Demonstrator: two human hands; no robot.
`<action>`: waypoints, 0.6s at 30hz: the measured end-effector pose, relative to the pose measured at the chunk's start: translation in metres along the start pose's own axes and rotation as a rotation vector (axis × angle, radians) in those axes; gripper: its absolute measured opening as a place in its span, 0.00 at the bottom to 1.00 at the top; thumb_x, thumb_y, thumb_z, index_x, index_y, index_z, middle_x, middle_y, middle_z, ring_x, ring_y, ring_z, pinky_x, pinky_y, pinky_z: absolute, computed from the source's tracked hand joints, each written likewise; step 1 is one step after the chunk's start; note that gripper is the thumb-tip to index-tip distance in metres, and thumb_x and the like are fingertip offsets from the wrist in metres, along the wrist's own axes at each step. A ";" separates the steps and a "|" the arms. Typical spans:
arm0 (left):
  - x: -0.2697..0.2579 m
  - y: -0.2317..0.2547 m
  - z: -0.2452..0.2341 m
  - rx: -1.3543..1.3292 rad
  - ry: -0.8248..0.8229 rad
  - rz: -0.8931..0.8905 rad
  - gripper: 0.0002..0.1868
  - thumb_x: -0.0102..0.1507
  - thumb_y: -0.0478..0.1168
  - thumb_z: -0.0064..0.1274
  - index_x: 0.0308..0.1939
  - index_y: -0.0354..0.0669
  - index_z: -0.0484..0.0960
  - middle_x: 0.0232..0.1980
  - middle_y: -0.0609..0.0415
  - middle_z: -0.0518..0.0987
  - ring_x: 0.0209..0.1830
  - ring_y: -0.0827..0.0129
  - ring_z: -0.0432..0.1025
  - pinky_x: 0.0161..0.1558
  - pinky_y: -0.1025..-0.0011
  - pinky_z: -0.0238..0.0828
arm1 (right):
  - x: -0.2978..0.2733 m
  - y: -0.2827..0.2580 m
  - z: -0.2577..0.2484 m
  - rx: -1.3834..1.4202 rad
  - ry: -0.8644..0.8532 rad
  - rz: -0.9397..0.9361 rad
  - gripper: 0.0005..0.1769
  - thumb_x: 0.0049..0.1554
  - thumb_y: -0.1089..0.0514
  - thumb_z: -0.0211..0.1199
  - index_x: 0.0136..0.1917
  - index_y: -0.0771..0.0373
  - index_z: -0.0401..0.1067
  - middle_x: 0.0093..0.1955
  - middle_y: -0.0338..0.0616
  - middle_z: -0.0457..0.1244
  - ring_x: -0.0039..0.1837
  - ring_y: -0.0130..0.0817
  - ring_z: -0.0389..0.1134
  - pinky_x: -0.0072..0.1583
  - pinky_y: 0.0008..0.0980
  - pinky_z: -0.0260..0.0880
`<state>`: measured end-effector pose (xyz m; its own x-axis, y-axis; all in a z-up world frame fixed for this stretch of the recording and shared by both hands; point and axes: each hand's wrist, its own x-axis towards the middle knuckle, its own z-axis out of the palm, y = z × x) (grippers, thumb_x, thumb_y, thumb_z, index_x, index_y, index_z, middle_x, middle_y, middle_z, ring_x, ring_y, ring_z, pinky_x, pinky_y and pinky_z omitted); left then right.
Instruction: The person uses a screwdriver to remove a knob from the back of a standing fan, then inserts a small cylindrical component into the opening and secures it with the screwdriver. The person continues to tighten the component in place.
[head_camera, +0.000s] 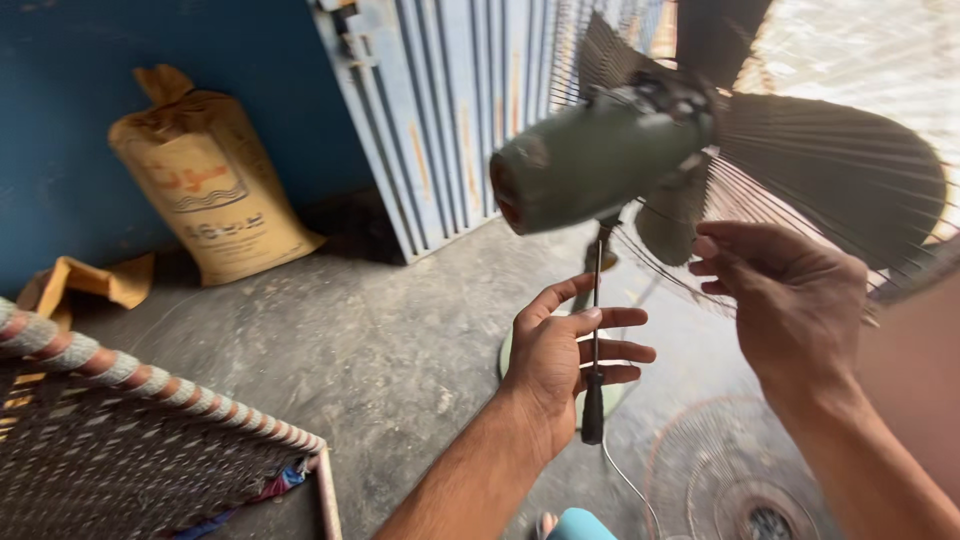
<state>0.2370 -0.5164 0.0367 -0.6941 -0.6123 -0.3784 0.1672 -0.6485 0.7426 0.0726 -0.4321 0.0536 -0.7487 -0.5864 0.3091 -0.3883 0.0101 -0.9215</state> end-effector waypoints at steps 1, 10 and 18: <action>0.007 0.011 -0.007 -0.005 0.004 0.031 0.25 0.65 0.33 0.36 0.68 0.48 0.66 0.48 0.42 0.84 0.34 0.59 0.81 0.32 0.69 0.79 | 0.014 0.002 0.012 -0.008 -0.029 -0.029 0.09 0.59 0.65 0.67 0.54 0.66 0.79 0.46 0.45 0.72 0.45 0.28 0.74 0.47 0.25 0.76; 0.151 0.111 -0.037 0.170 -0.050 0.361 0.22 0.69 0.33 0.33 0.64 0.45 0.75 0.47 0.47 0.83 0.24 0.72 0.77 0.20 0.77 0.67 | 0.161 0.040 0.086 -0.118 0.030 -0.140 0.11 0.59 0.68 0.69 0.56 0.64 0.80 0.50 0.47 0.72 0.47 0.31 0.73 0.52 0.28 0.77; 0.249 0.160 -0.019 0.290 -0.072 0.274 0.20 0.67 0.31 0.37 0.61 0.43 0.77 0.43 0.49 0.82 0.21 0.76 0.73 0.17 0.78 0.65 | 0.212 0.029 0.117 -0.528 0.026 0.061 0.12 0.55 0.61 0.72 0.54 0.56 0.82 0.47 0.44 0.73 0.45 0.32 0.75 0.48 0.32 0.75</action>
<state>0.1040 -0.7815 0.0504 -0.7005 -0.7046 -0.1132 0.1555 -0.3054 0.9394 -0.0343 -0.6509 0.0649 -0.7891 -0.5516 0.2704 -0.5560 0.4541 -0.6962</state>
